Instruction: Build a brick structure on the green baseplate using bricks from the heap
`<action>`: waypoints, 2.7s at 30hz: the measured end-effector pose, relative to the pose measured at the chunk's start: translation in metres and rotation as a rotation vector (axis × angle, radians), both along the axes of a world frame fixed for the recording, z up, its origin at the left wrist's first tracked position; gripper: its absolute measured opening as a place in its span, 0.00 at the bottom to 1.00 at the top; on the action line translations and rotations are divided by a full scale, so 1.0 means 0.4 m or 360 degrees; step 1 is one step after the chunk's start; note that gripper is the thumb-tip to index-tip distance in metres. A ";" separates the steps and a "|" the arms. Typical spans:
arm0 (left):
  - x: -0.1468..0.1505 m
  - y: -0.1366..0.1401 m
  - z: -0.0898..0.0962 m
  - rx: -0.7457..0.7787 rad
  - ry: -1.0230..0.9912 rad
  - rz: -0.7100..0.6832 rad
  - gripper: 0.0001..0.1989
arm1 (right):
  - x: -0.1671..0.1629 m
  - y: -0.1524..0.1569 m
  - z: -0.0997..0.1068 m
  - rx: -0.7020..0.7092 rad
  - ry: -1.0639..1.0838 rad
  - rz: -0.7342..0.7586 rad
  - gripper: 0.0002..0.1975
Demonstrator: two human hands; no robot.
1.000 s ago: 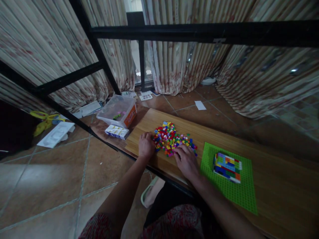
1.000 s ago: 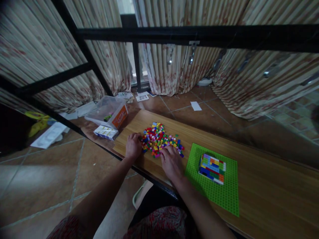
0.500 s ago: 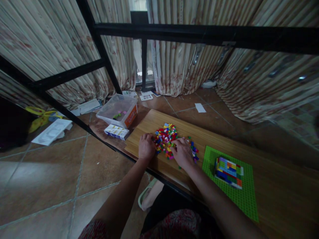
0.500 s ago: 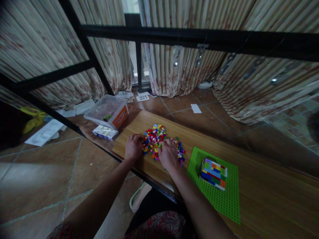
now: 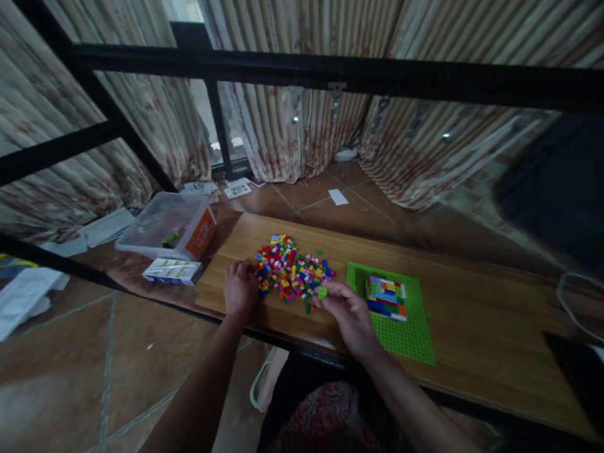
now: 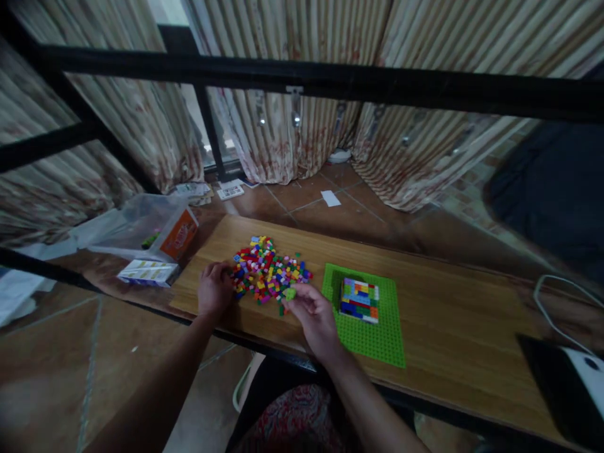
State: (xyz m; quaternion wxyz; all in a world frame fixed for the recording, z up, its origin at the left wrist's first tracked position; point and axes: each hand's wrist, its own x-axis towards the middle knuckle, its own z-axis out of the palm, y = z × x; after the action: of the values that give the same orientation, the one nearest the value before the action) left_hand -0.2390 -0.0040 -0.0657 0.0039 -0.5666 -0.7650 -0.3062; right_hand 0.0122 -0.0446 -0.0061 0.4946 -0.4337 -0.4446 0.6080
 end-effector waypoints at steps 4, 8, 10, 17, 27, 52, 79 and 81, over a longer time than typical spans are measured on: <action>-0.007 0.005 0.004 -0.0008 0.0016 -0.0002 0.13 | 0.074 -0.047 -0.002 -0.0209 0.0192 -0.0120 0.14; -0.012 0.006 0.009 -0.0032 0.0057 -0.0020 0.13 | 0.179 -0.072 -0.022 -0.0243 0.0095 -0.0341 0.17; -0.015 0.007 0.010 -0.0036 0.0081 -0.0015 0.13 | 0.235 -0.073 -0.036 -0.0190 -0.0053 -0.0475 0.19; -0.017 0.014 0.008 -0.0035 0.0069 -0.0015 0.14 | 0.359 -0.047 -0.072 -0.0030 -0.0506 -0.0758 0.18; -0.008 0.013 0.028 -0.0064 0.0022 -0.0016 0.13 | 0.348 0.037 -0.040 0.0255 -0.1244 -0.0521 0.11; -0.009 0.014 0.023 -0.0097 0.0049 0.0000 0.14 | 0.324 0.058 -0.030 0.0239 -0.1635 -0.0767 0.11; -0.003 0.006 0.026 -0.0074 0.0036 0.0016 0.14 | 0.311 0.089 -0.130 0.0049 -0.1605 -0.0959 0.29; -0.005 0.006 0.022 -0.0058 0.0044 0.0003 0.14 | 0.308 0.088 -0.132 0.0093 -0.1603 -0.0975 0.28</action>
State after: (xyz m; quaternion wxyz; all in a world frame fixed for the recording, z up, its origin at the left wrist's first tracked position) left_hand -0.2408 -0.0016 -0.0569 0.0043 -0.5699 -0.7709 -0.2843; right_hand 0.1355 -0.0096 -0.0589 0.3873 -0.7638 -0.4958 0.1439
